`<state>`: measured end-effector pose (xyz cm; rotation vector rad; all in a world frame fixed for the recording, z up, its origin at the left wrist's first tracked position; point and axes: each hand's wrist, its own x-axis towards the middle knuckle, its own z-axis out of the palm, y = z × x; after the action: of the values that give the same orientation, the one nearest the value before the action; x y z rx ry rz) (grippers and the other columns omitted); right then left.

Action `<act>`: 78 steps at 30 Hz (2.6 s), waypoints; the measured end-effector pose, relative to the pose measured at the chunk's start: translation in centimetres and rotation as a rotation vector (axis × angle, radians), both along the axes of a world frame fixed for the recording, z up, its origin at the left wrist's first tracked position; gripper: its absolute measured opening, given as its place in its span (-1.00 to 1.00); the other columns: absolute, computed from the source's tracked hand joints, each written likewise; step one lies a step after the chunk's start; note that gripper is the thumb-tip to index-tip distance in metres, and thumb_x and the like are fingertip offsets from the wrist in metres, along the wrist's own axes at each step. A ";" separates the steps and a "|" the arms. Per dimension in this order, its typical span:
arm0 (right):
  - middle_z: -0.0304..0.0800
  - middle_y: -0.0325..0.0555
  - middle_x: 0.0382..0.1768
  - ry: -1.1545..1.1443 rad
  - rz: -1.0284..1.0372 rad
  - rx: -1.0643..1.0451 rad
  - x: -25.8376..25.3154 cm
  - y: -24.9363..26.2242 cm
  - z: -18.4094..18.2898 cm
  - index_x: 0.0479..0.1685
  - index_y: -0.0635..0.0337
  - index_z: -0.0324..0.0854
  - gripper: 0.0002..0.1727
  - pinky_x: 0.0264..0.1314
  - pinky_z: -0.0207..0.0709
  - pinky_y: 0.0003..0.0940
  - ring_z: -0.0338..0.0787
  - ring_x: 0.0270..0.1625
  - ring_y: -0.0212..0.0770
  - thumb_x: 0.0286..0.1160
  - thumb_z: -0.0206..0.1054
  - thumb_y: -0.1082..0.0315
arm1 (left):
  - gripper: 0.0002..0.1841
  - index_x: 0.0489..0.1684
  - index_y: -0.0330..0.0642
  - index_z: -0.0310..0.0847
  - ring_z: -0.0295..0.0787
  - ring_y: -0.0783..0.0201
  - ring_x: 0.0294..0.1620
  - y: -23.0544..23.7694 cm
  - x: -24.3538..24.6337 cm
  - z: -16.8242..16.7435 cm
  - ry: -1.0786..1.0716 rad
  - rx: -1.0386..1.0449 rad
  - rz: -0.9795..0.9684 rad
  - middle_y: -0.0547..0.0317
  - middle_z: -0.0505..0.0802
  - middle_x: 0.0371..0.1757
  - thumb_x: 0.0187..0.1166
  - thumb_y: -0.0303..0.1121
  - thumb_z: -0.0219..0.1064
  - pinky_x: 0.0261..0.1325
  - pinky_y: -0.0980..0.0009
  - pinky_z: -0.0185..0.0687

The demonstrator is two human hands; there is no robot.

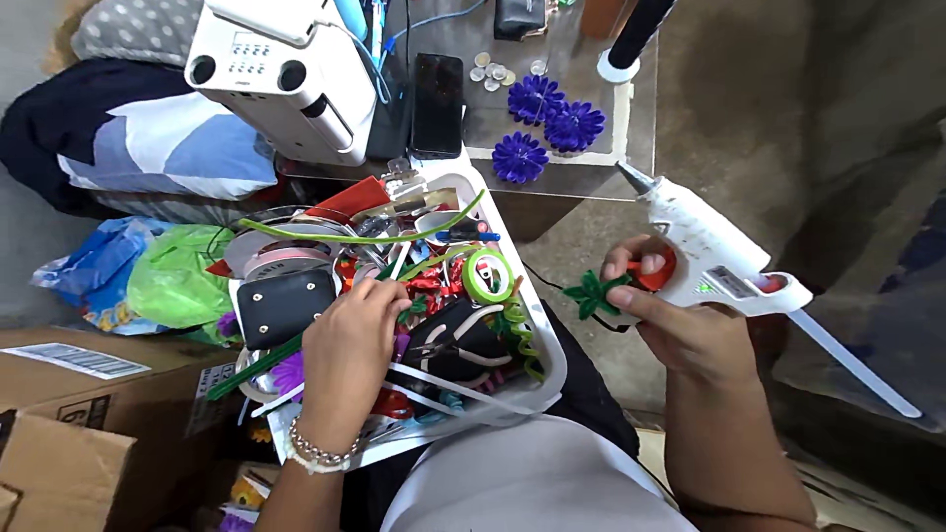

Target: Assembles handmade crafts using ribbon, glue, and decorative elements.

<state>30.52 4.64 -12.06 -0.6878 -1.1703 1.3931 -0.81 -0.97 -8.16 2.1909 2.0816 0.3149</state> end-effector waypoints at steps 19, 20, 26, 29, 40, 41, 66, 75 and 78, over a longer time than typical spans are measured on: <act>0.87 -0.22 -0.16 0.083 -0.082 -0.083 -3.6 0.4 1.1 -0.17 0.10 0.74 -0.77 0.05 0.78 -0.41 0.85 -0.11 -0.35 0.23 0.63 0.46 | -0.83 -0.01 -0.16 0.73 0.83 -0.01 -0.24 5.2 0.6 0.0 -0.112 0.205 0.060 -0.01 0.84 -0.21 0.73 -0.29 0.28 -0.25 -0.07 0.67; 0.86 -0.19 -0.17 0.098 -0.110 -0.113 -3.8 0.5 1.0 -0.18 0.12 0.73 -0.77 0.03 0.78 -0.40 0.85 -0.13 -0.34 0.21 0.63 0.48 | -0.81 0.06 -0.13 0.75 0.85 -0.11 -0.24 5.3 0.7 -0.2 -0.056 0.172 0.053 -0.05 0.86 -0.20 0.72 -0.28 0.30 -0.26 -0.17 0.67; 0.86 -0.14 -0.17 0.118 -0.171 -0.155 -4.7 1.1 1.0 -0.16 0.19 0.72 -0.79 -0.03 0.79 -0.42 0.84 -0.15 -0.34 0.26 0.57 0.54 | -0.62 0.22 -0.02 0.78 0.75 0.37 0.03 4.1 3.5 2.1 -0.385 0.218 -0.130 0.17 0.80 0.18 0.76 -0.02 0.20 0.01 0.37 0.69; 0.83 -0.18 -0.18 0.091 -0.144 -0.115 -5.2 0.9 1.0 -0.16 0.18 0.71 -0.80 0.01 0.77 -0.40 0.82 -0.15 -0.35 0.27 0.58 0.50 | -0.56 0.21 -0.08 0.76 0.66 0.63 -0.19 3.4 6.3 2.1 -0.661 0.158 -0.187 0.33 0.87 0.01 0.63 0.05 0.35 -0.15 0.66 0.58; 0.83 -0.20 -0.19 0.164 -0.042 -0.093 -5.9 0.1 1.4 -0.17 0.16 0.71 -0.82 0.04 0.75 -0.39 0.82 -0.10 -0.35 0.29 0.53 0.52 | -0.91 -0.15 -0.19 0.75 0.77 0.55 -0.19 3.2 8.7 0.4 -1.273 0.054 -0.065 0.37 0.86 -0.22 0.59 -0.39 0.40 -0.08 0.62 0.72; 0.83 -0.20 -0.18 0.168 -0.036 -0.089 -5.9 0.1 1.3 -0.15 0.16 0.71 -0.81 0.04 0.75 -0.39 0.82 -0.10 -0.35 0.30 0.52 0.53 | -0.91 -0.15 -0.20 0.76 0.75 0.57 -0.22 3.1 8.7 0.4 -1.252 0.074 -0.060 0.38 0.86 -0.23 0.58 -0.38 0.40 -0.11 0.64 0.70; 0.83 -0.31 -0.14 0.134 -0.028 0.033 -6.3 0.3 1.4 -0.06 0.11 0.74 -0.82 0.11 0.72 -0.47 0.80 -0.06 -0.45 0.41 0.53 0.44 | -0.70 -0.03 -0.24 0.80 0.71 0.66 -0.22 2.2 9.1 -0.4 -0.946 0.419 -0.159 0.28 0.90 -0.16 0.65 -0.15 0.39 -0.18 0.73 0.60; 0.84 -0.31 -0.15 0.314 -0.020 -0.144 -5.8 -0.8 0.6 -0.13 0.01 0.76 -0.82 0.11 0.73 -0.48 0.82 -0.05 -0.44 0.35 0.57 0.44 | -0.93 -0.15 0.00 0.70 0.84 0.47 -0.13 2.0 9.5 -1.4 -0.598 0.603 -0.293 0.27 0.91 -0.18 0.67 -0.29 0.32 -0.09 0.58 0.68; 0.84 -0.27 -0.15 0.417 0.013 -0.291 -5.3 -1.1 0.3 -0.10 0.02 0.74 -0.76 0.10 0.76 -0.40 0.84 -0.07 -0.38 0.30 0.58 0.49 | -0.95 -0.07 -0.02 0.64 0.79 0.35 -0.19 2.1 9.6 -2.1 -0.459 0.689 -0.379 0.23 0.89 -0.15 0.65 -0.35 0.33 -0.18 0.50 0.57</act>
<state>25.23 3.52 -11.72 -0.5531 -0.6528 1.6403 8.80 1.16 -10.25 2.4422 1.3928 1.5004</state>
